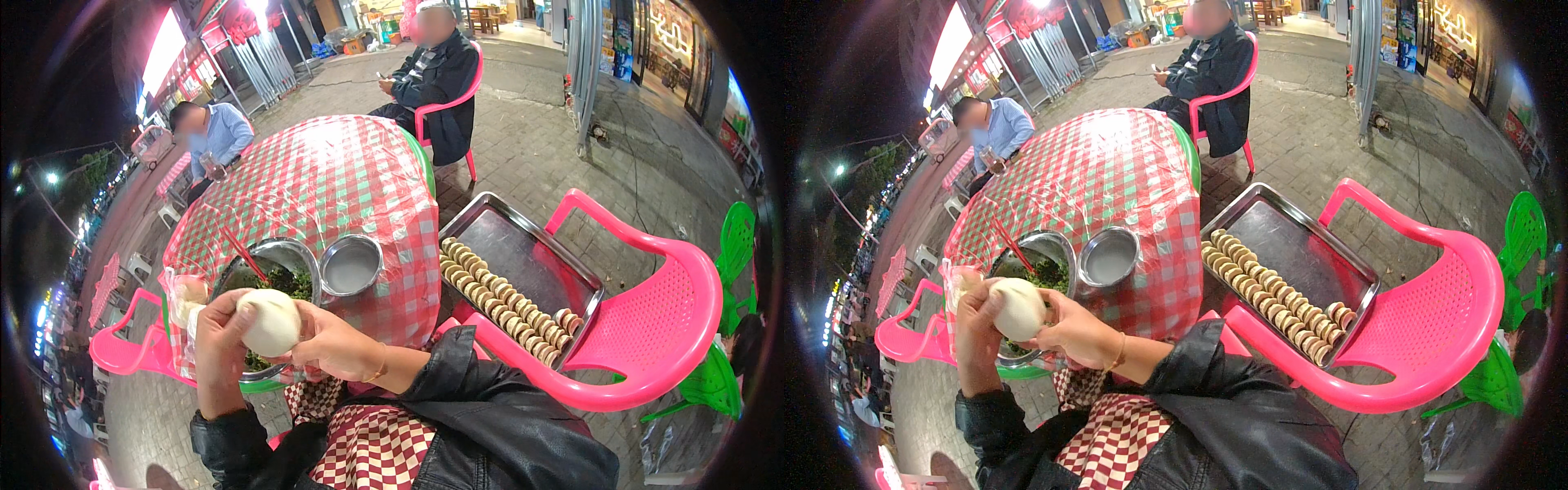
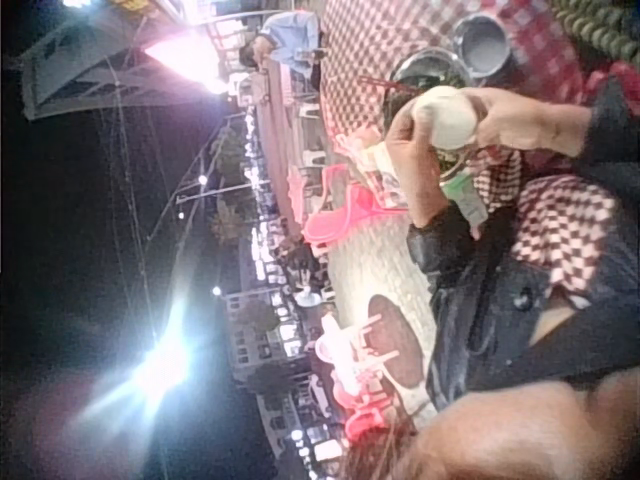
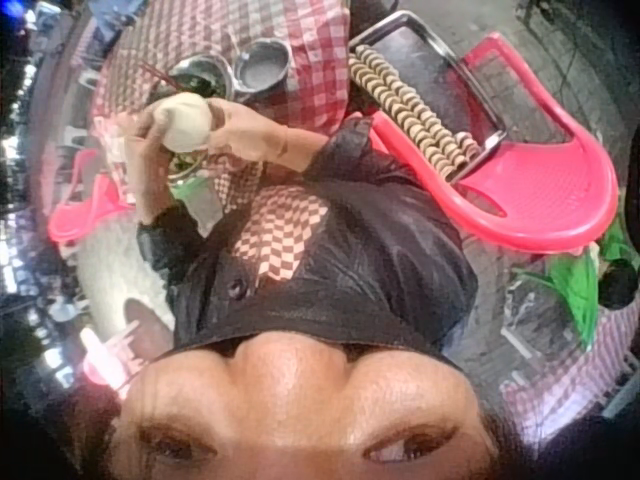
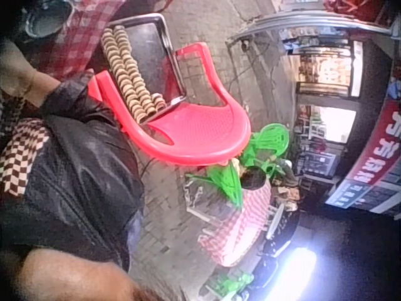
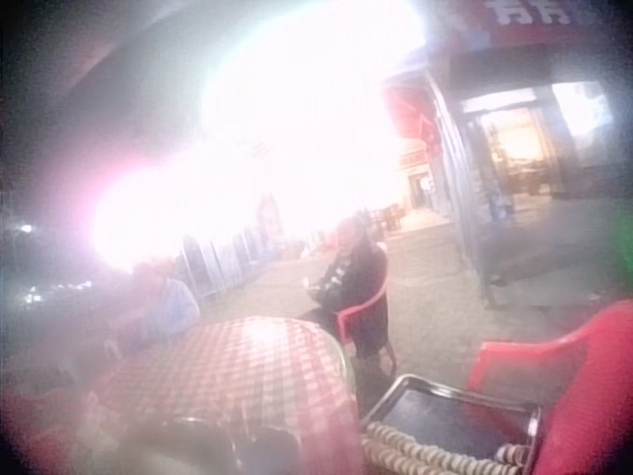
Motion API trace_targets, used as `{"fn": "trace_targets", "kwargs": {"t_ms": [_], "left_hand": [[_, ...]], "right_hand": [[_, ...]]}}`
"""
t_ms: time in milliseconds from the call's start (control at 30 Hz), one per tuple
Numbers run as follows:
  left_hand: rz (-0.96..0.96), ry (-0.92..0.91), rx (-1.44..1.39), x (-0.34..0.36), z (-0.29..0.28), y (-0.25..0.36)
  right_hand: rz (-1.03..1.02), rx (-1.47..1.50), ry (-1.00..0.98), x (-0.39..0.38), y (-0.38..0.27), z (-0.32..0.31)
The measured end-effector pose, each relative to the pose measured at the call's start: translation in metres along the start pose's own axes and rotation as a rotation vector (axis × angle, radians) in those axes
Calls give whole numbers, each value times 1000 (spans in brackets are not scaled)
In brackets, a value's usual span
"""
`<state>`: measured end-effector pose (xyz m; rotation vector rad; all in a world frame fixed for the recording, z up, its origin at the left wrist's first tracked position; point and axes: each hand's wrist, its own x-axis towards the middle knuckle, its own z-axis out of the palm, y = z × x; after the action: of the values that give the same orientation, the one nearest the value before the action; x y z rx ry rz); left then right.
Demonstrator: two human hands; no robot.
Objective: The person repeatedly scoops green filling into round dough wrappers, folds and seals each dumpling, then places them in neat rows on a metal tray. The process continues throughout the clip with consistent hand motions and placement.
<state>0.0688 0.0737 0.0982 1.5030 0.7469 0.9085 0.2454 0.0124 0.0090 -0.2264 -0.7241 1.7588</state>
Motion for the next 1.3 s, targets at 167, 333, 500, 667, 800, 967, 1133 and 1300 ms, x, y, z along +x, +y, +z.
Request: {"fn": "trace_targets", "kwargs": {"t_ms": [167, 333, 500, 667, 800, 967, 1133, 1300], "left_hand": [[275, 249, 453, 7, -9, -7], [634, 412, 743, -5, 1, -10], [856, 4, 1124, -25, 15, -19], [522, 112, 389, -25, 16, -33], [-140, 91, -245, -17, 0, -35], [-261, -83, -101, -10, -14, -27], [136, 81, 342, -8, -19, 1], [104, 48, 402, 11, -9, 3]], "right_hand": [[89, 51, 40, -2, 1, -4], [195, 210, 31, -2, 2, 0], [94, 381, 50, -8, -5, 1], [6, 150, 106, -8, -1, 6], [-3, 117, 90, -6, 3, 9], [-1, 3, 138, -6, 2, 11], [51, 244, 52, -6, -2, 5], [104, 325, -22, 0, -1, 5]]}}
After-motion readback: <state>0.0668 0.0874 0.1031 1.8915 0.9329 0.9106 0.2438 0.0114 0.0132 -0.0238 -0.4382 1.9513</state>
